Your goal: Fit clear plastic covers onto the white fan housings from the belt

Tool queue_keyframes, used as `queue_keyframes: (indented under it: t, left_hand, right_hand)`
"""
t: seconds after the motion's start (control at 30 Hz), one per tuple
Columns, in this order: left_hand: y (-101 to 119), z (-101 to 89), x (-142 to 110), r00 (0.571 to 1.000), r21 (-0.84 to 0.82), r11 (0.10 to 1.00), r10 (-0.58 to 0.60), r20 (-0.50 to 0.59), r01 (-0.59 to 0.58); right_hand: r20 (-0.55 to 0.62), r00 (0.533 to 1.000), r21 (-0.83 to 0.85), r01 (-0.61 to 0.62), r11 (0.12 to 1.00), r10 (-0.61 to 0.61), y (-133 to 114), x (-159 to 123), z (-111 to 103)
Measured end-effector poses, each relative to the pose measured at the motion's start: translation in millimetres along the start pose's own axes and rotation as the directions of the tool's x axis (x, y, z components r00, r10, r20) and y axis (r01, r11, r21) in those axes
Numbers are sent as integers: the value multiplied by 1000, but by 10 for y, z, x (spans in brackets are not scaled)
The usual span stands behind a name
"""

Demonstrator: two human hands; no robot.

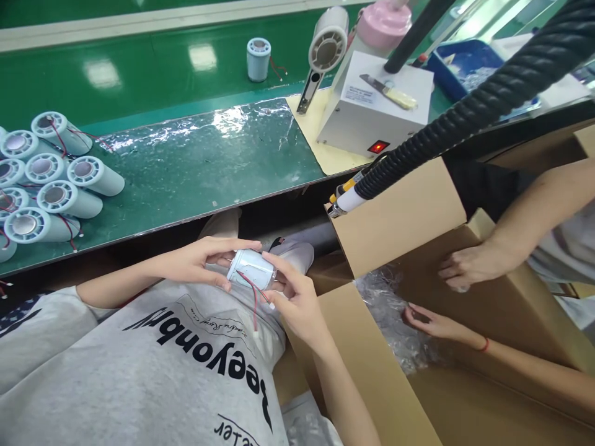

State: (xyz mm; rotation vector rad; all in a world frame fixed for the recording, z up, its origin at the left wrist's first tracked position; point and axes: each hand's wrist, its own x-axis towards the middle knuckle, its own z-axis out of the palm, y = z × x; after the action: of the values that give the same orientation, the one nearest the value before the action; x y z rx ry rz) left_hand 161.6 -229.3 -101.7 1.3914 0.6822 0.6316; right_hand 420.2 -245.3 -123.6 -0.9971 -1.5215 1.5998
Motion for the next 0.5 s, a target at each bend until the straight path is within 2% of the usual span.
queue_keyframes:
  t: [0.1,0.23,0.33,0.4,0.43,0.47,0.5]
  left_hand:
    - [-61,9,-15,998,-79,995,-59,4,59]
    - [-216,69,10,994,-167,980,-107,35,111]
    - [-253,147,-11,976,-168,964,-214,-25,207]
    - [-155,117,-107,941,-87,941,-332,-62,327]
    - [-73,46,-178,922,1,924,-380,-69,381]
    - [22,-67,-252,919,141,911,-373,-125,388]
    - [115,-215,-315,915,307,864,-354,-195,399]
  right_hand:
    - [-41,999,-11,-33,999,32,10,-11,-19]
    - [1,991,28,-136,990,136,51,7,38]
    - [36,985,70,-169,983,167,103,-2,146]
    - [95,981,73,-176,982,169,157,-26,113]
    - [91,981,54,-176,983,170,189,-45,26]
    - [30,985,19,-171,985,171,221,-68,-116]
    - [-103,980,-37,-177,984,172,254,-95,-311]
